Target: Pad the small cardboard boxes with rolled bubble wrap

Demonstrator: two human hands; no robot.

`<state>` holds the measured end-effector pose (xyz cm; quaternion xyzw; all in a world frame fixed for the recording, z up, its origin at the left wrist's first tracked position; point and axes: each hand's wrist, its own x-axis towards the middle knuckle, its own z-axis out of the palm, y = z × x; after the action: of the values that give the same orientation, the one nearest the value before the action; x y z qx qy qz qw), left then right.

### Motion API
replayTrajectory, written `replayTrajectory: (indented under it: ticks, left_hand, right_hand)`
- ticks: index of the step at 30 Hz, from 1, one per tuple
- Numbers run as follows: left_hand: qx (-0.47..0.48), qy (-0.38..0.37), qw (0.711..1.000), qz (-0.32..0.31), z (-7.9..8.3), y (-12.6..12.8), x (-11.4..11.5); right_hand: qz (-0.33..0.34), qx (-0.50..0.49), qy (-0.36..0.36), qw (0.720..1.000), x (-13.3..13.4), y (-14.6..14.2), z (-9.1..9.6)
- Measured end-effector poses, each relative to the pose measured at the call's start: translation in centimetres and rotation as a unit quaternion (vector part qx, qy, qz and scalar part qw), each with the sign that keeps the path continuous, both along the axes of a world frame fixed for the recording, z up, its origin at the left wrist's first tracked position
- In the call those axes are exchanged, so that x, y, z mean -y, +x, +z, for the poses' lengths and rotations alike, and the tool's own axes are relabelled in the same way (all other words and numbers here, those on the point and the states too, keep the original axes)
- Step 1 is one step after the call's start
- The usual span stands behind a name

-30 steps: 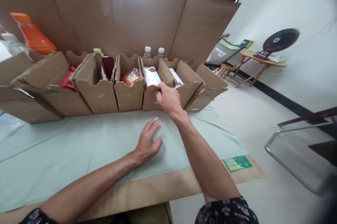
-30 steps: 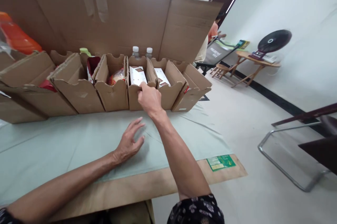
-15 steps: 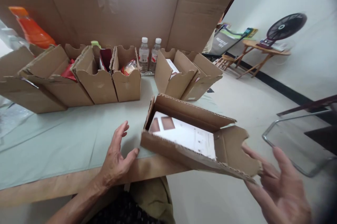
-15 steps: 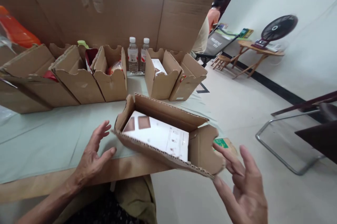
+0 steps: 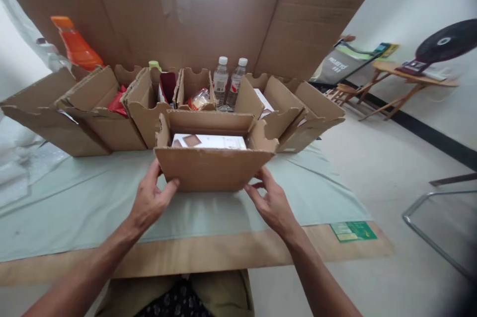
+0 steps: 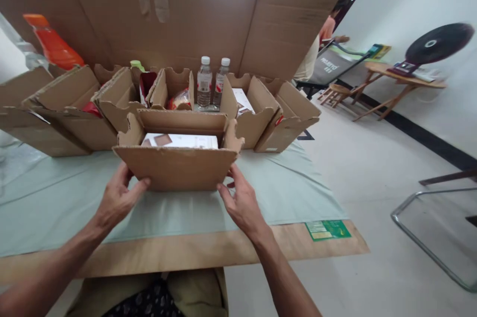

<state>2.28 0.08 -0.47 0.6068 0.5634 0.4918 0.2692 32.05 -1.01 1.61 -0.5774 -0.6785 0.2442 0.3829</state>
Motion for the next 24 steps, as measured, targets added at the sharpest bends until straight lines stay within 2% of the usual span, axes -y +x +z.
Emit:
replayTrajectory:
  ticks: [3,8,12,17,21,24]
  left_hand:
    - [-0.007,0.003,1.000,0.020,-0.4,-1.6,-2.3]
    - [-0.031,-0.069,0.997,0.014,-2.4,-1.6,-2.6]
    - [-0.032,-0.055,0.998,-0.001,-2.7,-1.7,-2.9]
    - [-0.085,-0.056,0.995,0.001,-2.4,-2.4,-4.0]
    - [-0.139,-0.055,0.989,0.000,-1.9,-3.2,-2.7]
    - [-0.188,-0.051,0.980,0.030,-1.7,-6.1,-0.2]
  right_hand:
    - [0.016,0.016,0.009,1.000,-3.0,-1.5,-2.0]
    - [-0.019,0.095,0.016,0.995,-4.2,-1.5,-5.5]
    - [-0.022,0.116,0.049,0.992,-4.6,-1.0,-6.3]
    - [-0.008,0.181,0.095,0.979,-6.2,-1.0,-7.2]
    - [-0.007,0.212,0.109,0.971,-6.4,-0.7,-7.8]
    - [-0.027,0.215,0.109,0.970,-6.2,-0.4,-8.0]
